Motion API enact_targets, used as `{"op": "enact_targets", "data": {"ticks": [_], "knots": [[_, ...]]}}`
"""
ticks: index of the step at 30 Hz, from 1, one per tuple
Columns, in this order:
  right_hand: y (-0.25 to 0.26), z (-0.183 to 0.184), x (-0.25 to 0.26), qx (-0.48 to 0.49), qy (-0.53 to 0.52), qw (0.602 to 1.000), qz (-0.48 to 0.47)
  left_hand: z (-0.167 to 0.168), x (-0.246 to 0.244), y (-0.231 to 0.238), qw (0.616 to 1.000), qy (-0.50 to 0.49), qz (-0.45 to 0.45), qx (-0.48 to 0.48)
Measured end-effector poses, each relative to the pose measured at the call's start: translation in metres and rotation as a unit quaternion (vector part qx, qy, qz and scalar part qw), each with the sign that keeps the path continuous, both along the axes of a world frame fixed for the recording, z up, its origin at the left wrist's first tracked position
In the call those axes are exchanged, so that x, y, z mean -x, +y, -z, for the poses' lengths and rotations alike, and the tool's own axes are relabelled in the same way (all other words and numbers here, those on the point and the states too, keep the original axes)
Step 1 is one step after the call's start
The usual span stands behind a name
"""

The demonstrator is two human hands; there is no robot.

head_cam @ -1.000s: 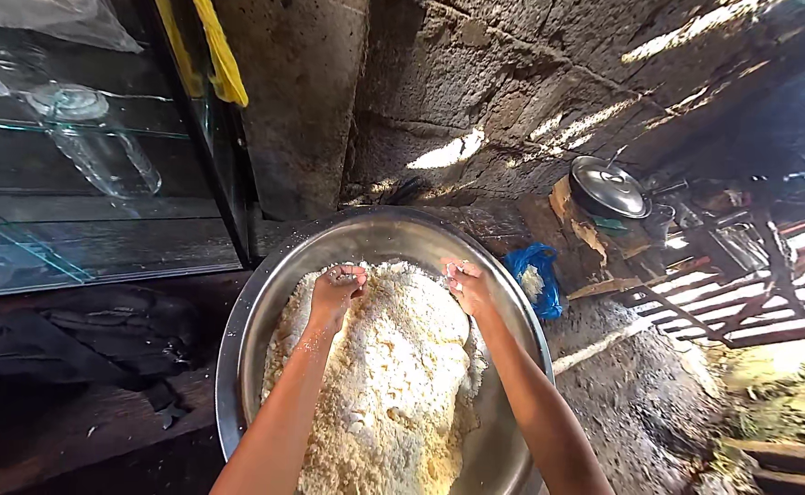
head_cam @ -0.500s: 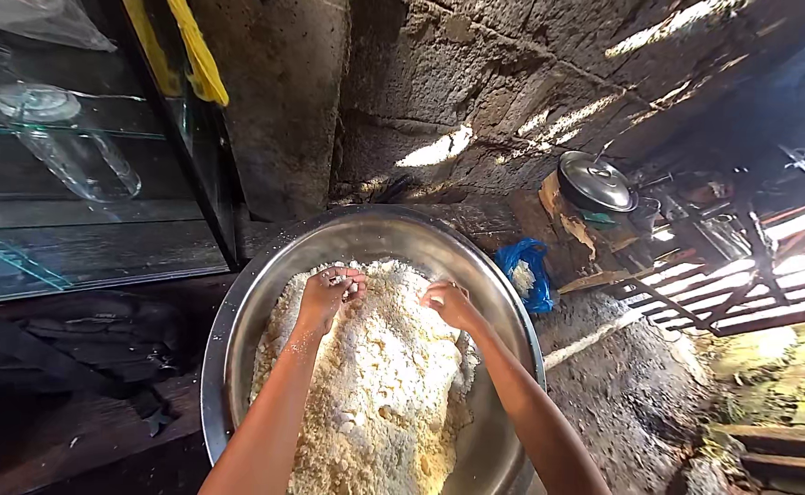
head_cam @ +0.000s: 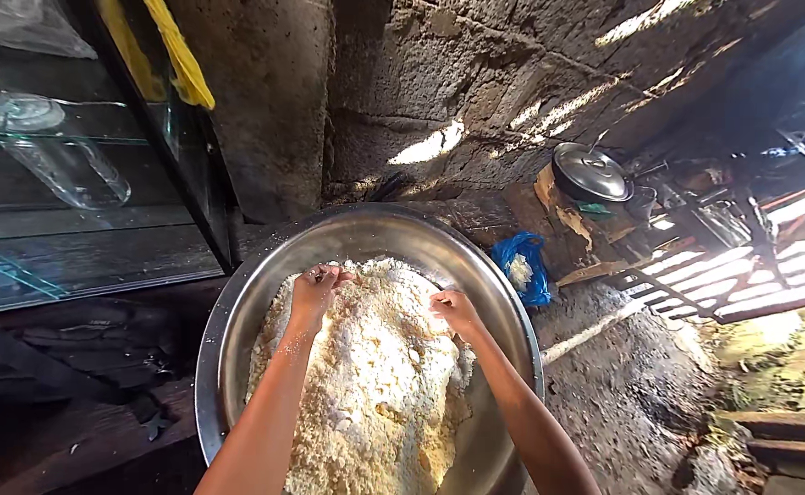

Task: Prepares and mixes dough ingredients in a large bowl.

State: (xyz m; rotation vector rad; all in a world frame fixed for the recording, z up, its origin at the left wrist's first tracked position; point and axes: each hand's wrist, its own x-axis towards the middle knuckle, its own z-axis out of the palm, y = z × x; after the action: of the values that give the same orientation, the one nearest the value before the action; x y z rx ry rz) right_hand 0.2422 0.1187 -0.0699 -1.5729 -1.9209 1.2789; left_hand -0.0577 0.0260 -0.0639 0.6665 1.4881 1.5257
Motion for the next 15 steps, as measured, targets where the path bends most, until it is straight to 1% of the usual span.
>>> {"op": "enact_targets", "data": {"ticks": [1,2,3,5,6,8,9,10,12,13,14,15], "knots": [[-0.002,-0.002,-0.002,0.028,0.009,1.000,-0.002,-0.001,0.000,0.000,1.000,-0.004,-0.006,0.005],[-0.003,-0.004,-0.003,0.038,-0.005,0.999,-0.015,-0.002,0.001,0.000,1.000,-0.002,-0.011,0.009],[-0.003,-0.005,-0.002,0.027,-0.039,0.998,-0.037,-0.004,0.002,0.000,1.000,0.000,-0.011,0.013],[-0.003,-0.004,0.001,-0.035,-0.139,0.986,-0.079,-0.005,0.001,-0.001,1.000,0.004,-0.006,0.021],[-0.003,-0.001,0.004,-0.062,-0.173,0.979,-0.091,-0.006,0.001,-0.001,1.000,0.008,0.000,0.022],[-0.002,0.010,0.008,-0.094,-0.200,0.968,-0.116,-0.005,0.000,-0.001,1.000,0.015,0.004,0.022],[-0.002,0.015,0.008,-0.097,-0.189,0.970,-0.120,-0.004,-0.001,-0.001,1.000,0.012,0.003,0.022],[-0.004,0.016,0.008,-0.084,-0.156,0.978,-0.112,-0.002,-0.001,-0.001,1.000,0.009,0.002,0.022],[-0.007,0.012,0.005,-0.019,-0.040,0.998,-0.053,-0.001,0.000,0.001,1.000,0.006,-0.003,0.023],[-0.008,0.008,0.001,0.020,0.023,0.999,-0.025,-0.002,0.001,0.001,1.000,0.006,-0.005,0.025],[-0.008,0.003,-0.003,0.052,0.054,0.997,-0.013,-0.003,0.001,0.000,1.000,0.005,-0.008,0.026],[-0.007,-0.003,-0.009,0.073,0.055,0.996,-0.015,-0.003,0.001,0.000,1.000,0.005,-0.009,0.028]]}}
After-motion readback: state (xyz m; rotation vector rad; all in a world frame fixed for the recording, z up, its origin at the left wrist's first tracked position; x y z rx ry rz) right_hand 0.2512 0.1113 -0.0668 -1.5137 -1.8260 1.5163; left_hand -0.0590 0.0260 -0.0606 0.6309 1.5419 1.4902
